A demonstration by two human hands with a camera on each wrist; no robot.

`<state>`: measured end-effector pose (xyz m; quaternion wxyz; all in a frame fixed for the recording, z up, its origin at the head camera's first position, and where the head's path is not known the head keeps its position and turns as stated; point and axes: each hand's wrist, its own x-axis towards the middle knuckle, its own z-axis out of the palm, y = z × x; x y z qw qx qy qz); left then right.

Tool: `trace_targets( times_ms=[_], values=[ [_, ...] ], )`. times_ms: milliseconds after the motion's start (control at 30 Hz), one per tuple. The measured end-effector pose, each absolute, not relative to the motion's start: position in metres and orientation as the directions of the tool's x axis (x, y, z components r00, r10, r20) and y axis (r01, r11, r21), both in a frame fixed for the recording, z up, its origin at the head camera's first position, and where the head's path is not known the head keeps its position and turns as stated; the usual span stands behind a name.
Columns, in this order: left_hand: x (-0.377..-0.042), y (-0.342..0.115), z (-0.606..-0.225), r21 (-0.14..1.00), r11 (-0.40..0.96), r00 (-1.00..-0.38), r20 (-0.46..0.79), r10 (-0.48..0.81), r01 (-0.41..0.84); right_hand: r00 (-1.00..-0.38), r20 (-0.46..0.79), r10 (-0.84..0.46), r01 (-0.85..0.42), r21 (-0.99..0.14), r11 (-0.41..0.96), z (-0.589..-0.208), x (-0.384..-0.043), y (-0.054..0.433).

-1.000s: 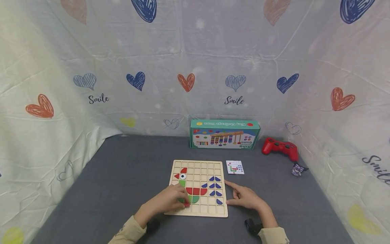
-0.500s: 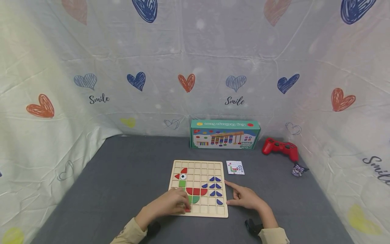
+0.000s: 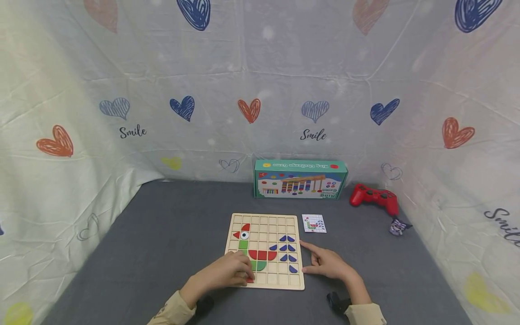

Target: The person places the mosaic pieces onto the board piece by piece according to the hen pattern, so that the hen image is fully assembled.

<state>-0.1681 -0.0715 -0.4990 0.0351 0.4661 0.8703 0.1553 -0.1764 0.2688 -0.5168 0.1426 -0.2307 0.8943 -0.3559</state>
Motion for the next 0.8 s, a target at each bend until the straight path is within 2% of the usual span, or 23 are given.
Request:
trace_targets(
  times_ms=[500,800],
  values=[
    [-0.1669,-0.0724,-0.4988,0.299,0.509,-0.557,0.102,0.824,0.807,-0.853,-0.077,-0.517,-0.321,-0.703,0.635,-0.5157,-0.1753,0.2694],
    [-0.1718,-0.0797,-0.503,0.297,0.473,-0.537,0.193,0.821,0.83,-0.854,-0.072,-0.515,-0.319,-0.709,0.628,-0.5164,-0.1761,0.2699]
  ],
)
